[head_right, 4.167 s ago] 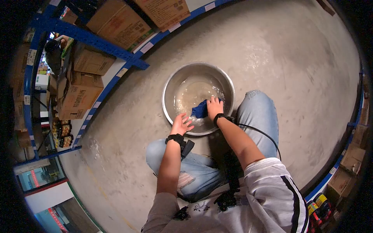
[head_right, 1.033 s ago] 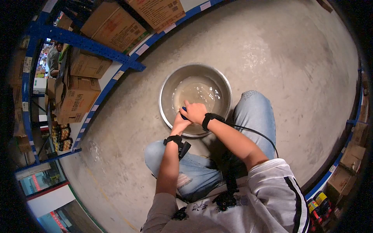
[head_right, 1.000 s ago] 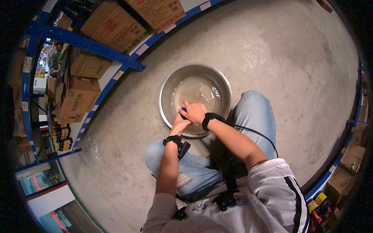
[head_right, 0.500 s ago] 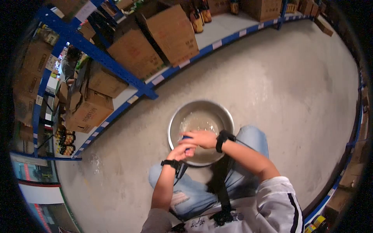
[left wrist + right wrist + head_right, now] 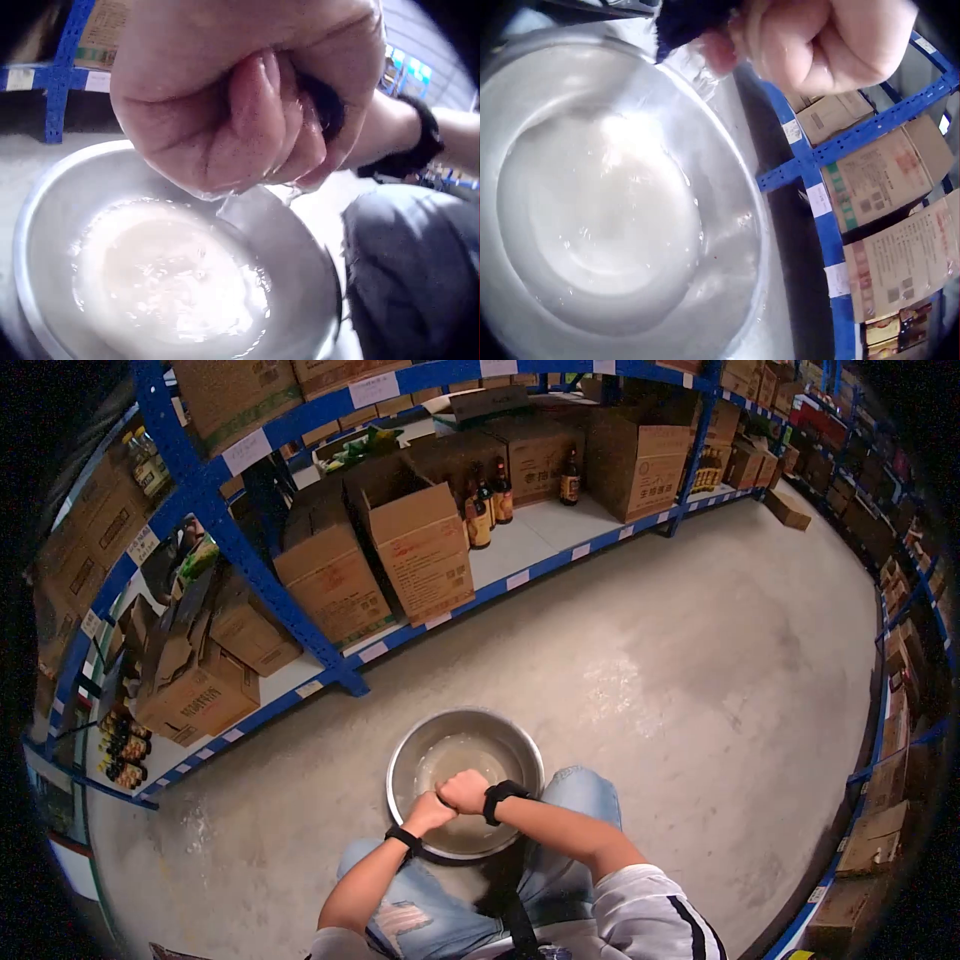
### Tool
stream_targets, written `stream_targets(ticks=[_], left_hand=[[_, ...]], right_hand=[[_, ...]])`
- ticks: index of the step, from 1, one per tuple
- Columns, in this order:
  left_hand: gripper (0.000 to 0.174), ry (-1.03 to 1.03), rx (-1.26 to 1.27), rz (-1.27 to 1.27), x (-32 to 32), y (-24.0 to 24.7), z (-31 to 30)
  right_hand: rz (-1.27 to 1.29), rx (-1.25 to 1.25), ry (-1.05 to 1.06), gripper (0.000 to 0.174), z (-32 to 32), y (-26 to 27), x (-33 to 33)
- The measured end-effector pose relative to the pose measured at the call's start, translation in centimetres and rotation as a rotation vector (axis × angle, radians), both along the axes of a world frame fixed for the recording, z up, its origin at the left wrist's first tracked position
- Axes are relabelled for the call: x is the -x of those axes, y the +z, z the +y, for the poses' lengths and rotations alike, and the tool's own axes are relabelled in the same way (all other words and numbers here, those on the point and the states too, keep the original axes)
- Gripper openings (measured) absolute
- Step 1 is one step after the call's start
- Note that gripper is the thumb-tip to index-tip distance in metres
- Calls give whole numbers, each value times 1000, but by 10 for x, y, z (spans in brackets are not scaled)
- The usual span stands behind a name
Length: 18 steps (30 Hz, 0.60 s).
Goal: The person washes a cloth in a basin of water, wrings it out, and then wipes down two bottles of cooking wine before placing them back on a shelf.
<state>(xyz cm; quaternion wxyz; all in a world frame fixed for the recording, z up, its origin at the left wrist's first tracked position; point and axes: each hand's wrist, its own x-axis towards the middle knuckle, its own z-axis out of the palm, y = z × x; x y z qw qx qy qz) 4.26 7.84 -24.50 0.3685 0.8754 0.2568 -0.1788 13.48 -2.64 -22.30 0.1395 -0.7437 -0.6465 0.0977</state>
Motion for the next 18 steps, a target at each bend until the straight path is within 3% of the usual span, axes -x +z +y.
stream_targets(ticks=[2, 6, 10, 12, 14, 18], left_hand=[[31, 16, -157, 119, 1, 5, -3], [25, 20, -331, 82, 7, 13, -14], [21, -166, -437, 92, 7, 16, -16], [21, -218, -457, 65, 7, 13, -15], [20, -264, -474, 38, 6, 8, -14], [18, -395, -508, 29, 8, 3, -12]], right_hand=[[50, 23, -20, 15, 5, -18, 0], [198, 214, -76, 12, 14, -33, 3], [414, 273, -137, 18, 10, -61, 3], [656, 318, -124, 15, 7, -69, 0], [657, 266, -159, 13, 2, -77, 1], [929, 368, -201, 8, -1, -97, 2]])
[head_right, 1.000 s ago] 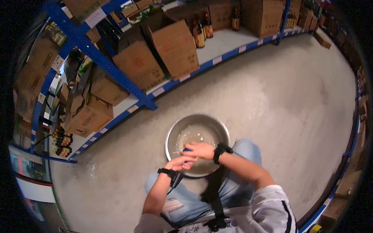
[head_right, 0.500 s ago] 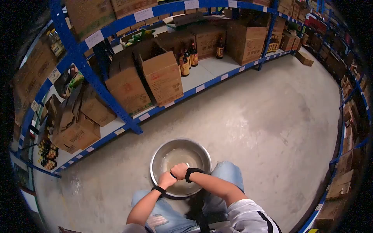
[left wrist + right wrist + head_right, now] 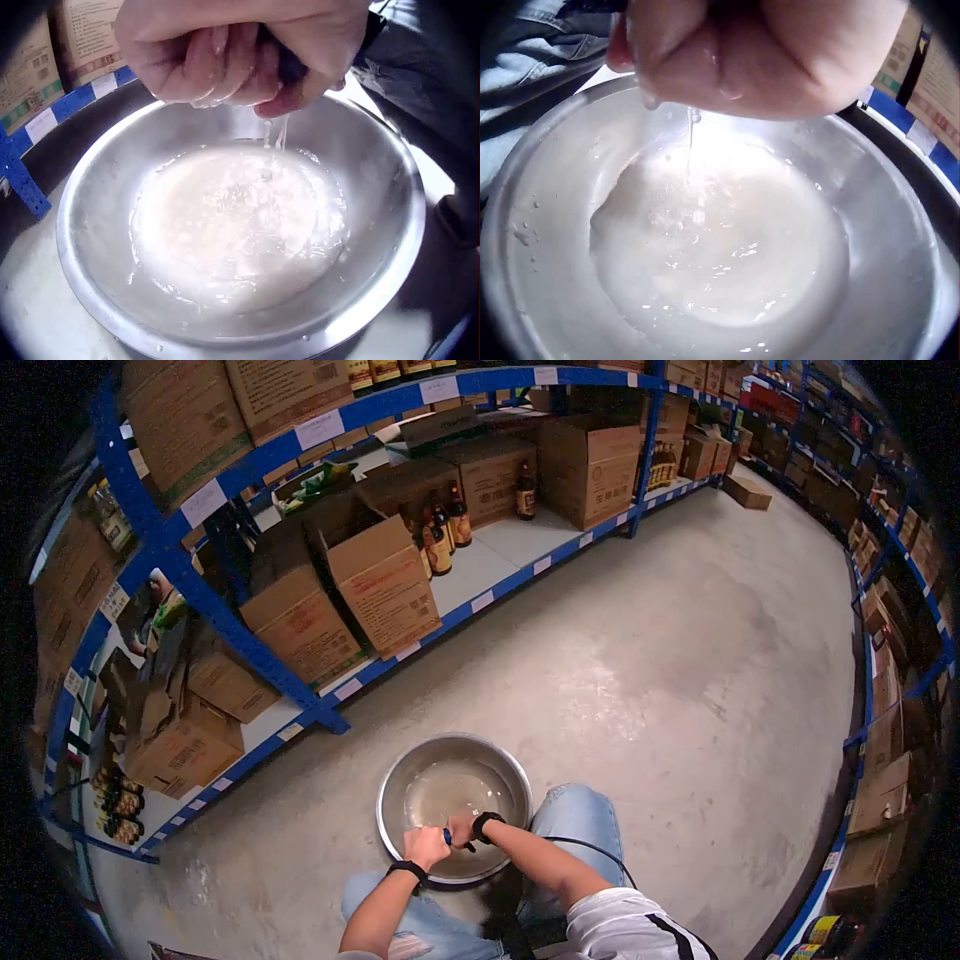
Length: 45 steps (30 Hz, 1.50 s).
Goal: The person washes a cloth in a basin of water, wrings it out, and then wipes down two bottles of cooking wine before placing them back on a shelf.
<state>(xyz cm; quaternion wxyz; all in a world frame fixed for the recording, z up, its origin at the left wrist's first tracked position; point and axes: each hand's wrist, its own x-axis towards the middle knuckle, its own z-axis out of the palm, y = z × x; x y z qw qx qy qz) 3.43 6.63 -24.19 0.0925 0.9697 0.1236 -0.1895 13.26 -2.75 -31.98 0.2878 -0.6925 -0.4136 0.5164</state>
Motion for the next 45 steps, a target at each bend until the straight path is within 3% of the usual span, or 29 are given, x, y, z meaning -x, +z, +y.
stream_targets(ticks=[2, 6, 11, 16, 20, 24, 25, 28, 30, 31, 32, 34, 38, 42, 45], left_hand=[[17, -50, 3, -11, 4, -4, 2], [16, -170, 61, -154, 18, 10, 8], [10, -229, 102, -330, 26, 59, 11], [19, -363, 46, -579, 23, 152, 15], [17, -492, 9, -538, 24, 221, 23], [14, -504, 3, -505, 35, 306, 15], [23, -471, -8, -460, 41, 323, 12], [24, -428, 34, -446, 50, 377, 11], [28, -362, -25, -488, 51, 414, 11], [31, -315, -15, -492, 51, 425, 11], [34, -269, -6, -496, 50, 434, 12], [38, -214, 70, -519, 47, 458, 6], [49, -26, 333, -508, 48, 492, -22], [56, -66, 396, -473, 48, 507, -47], [60, -70, 413, -473, 43, 513, -70]], right_hand=[[205, -11, -25, 7, -8, 18, 4], [261, 95, -96, 9, -13, 38, 19], [366, 105, -132, 12, -20, 100, 25], [376, 54, -123, 14, -26, 197, 21], [404, -8, -156, 13, -29, 254, 32], [468, 2, -178, 10, -39, 360, 42], [459, 23, -160, 8, -40, 371, 45], [419, -12, -167, 8, -45, 434, 60], [177, -210, -293, 23, -46, 471, 65], [-141, -305, -226, 37, -42, 475, 65], [-158, -315, -250, 37, -45, 476, 63], [-311, -323, -323, 48, -55, 528, 67], [-341, -227, -327, 55, -89, 587, 70], [-393, -417, -381, 55, -120, 576, 64], [-376, -396, -400, 53, -146, 588, 56]])
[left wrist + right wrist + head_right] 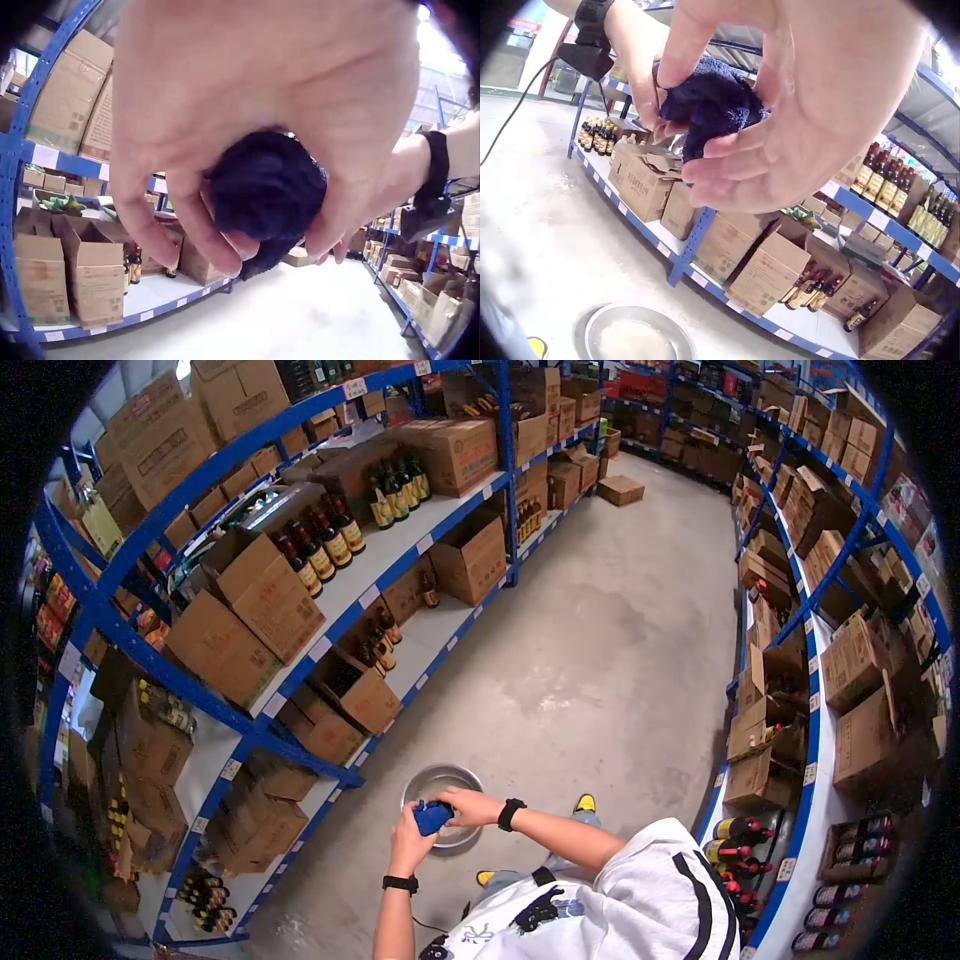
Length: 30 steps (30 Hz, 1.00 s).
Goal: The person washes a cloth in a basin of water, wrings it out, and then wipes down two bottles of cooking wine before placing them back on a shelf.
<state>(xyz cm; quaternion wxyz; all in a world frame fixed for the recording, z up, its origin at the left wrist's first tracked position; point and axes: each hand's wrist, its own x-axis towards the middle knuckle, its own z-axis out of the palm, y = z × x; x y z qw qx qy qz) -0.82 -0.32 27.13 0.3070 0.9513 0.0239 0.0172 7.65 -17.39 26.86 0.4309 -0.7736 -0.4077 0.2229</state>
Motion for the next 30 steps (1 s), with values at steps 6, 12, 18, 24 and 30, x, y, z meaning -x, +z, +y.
stream_targets(ticks=[6, 12, 18, 24, 30], left_hand=[[61, -27, -29, -33, -44, 33, -57], [24, -117, -89, -91, -93, 53, -128], [19, 109, -98, -186, -132, 65, -165], [29, 278, -88, -220, -141, 71, -156], [28, 329, -29, -134, -143, 48, -138]], right_hand=[[-74, 10, -30, 47, -63, 6, -37], [7, -19, -109, 40, -167, 16, -93], [-67, 39, -401, 40, -298, -6, -128], [-16, 156, -734, 41, -396, -43, -135], [78, 197, -703, 41, -382, -46, -145]])
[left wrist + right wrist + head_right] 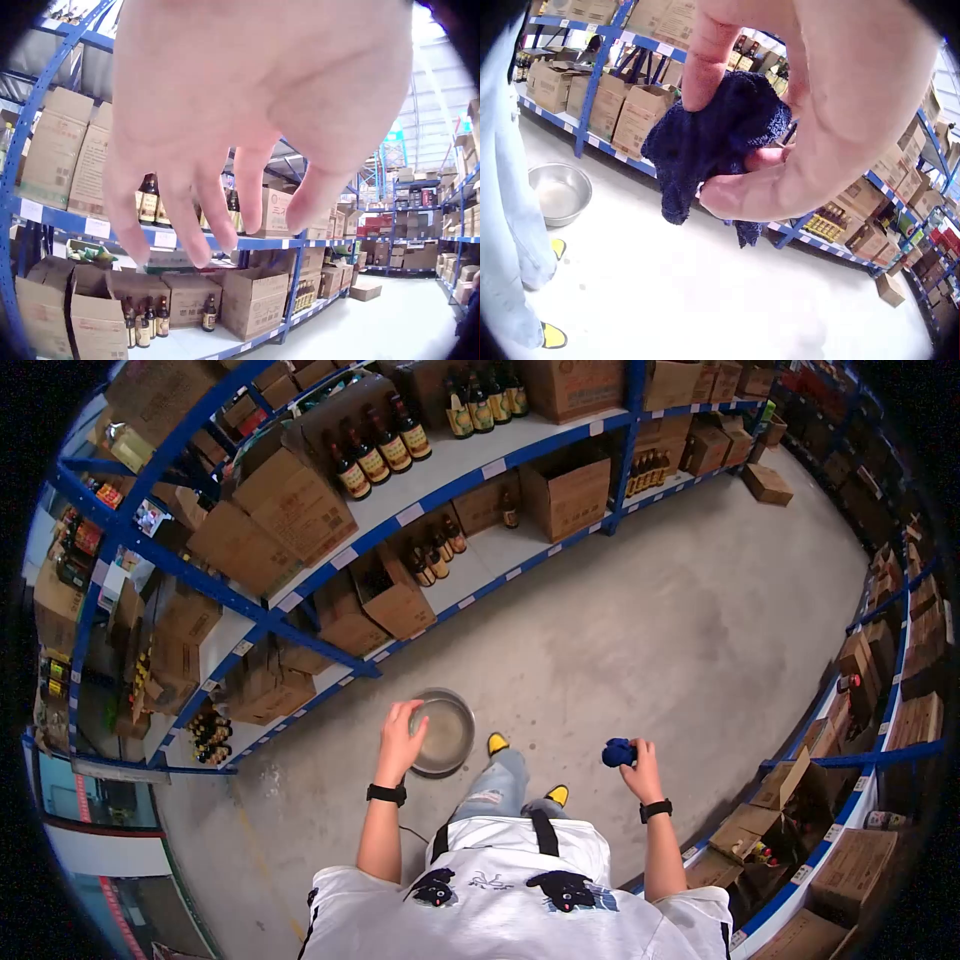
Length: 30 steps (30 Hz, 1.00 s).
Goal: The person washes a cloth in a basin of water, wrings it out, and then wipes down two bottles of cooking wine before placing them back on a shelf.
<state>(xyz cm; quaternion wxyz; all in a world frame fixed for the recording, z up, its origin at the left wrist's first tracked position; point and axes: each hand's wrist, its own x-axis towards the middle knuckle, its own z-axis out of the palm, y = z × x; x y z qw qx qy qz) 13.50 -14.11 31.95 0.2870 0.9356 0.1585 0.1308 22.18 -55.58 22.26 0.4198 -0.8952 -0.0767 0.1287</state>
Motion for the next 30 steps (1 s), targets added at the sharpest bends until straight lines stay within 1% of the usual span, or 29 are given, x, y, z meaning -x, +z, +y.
stream_targets(ticks=[2, 4, 5, 6, 7, 8, 9, 11, 13, 14, 15, 16, 17, 18, 19, 21, 22, 23, 25, 27, 29, 30], left_hand=[[28, 4, 37, 35, -9, -11, 1], [27, -111, 26, 26, -33, -16, 1], [27, -119, 35, 29, -46, -17, 1], [27, -178, 79, 49, -61, -16, 1], [26, -239, 119, 64, -77, -14, 1], [26, -286, 148, 37, -94, -18, 4], [26, -301, 148, 26, -110, -16, 6], [26, -388, 144, -29, -134, -7, 8], [30, -434, 130, -40, -148, 7, 5], [32, -484, 151, -39, -153, 15, 1], [35, -529, 174, -38, -158, 20, -5], [35, -524, 184, -45, -162, 22, -11], [36, -584, 250, -88, -165, 24, -18], [37, -645, 313, -130, -165, 23, -21], [37, -641, 315, -136, -166, 22, -21], [34, -693, 334, -61, -169, 19, -22], [33, -692, 336, 6, -171, 22, -23], [33, -682, 342, -8, -172, 20, -25], [33, -690, 329, -35, -171, 13, -25], [32, -691, 309, -57, -172, 12, -21], [30, -632, 350, -61, -174, 14, -19], [29, -609, 372, -106, -176, 13, -18]], right_hand=[[3, -76, 25, 42, 25, 0, -8], [40, -157, 57, 41, 58, 14, -22], [52, -183, 76, 40, 75, 24, -28], [51, -216, 110, 40, 89, 31, -36], [41, -212, 98, 40, 102, 40, -44], [31, -222, 140, 40, 114, 50, -53], [21, -230, 183, 40, 126, 62, -62], [-19, -252, 172, 38, 144, 82, -79], [-96, -192, 261, 36, 158, 99, -97], [-118, -247, 281, 33, 167, 110, -102], [-119, -237, 283, 33, 175, 116, -105], [-106, -329, 315, 33, 183, 121, -108], [-92, -421, 349, 32, 190, 125, -112], [-69, -474, 372, 30, 197, 129, -115], [-71, -469, 378, 30, 202, 130, -117], [-35, -613, 333, 29, 209, 129, -121], [83, -663, 295, 27, 210, 128, -122], [116, -625, 301, 25, 209, 130, -124], [-69, -450, 360, 26, 208, 126, -131], [-90, -437, 341, 27, 206, 132, -132], [-109, -416, 317, 27, 202, 134, -134], [-101, -354, 299, 28, 200, 133, -134]])
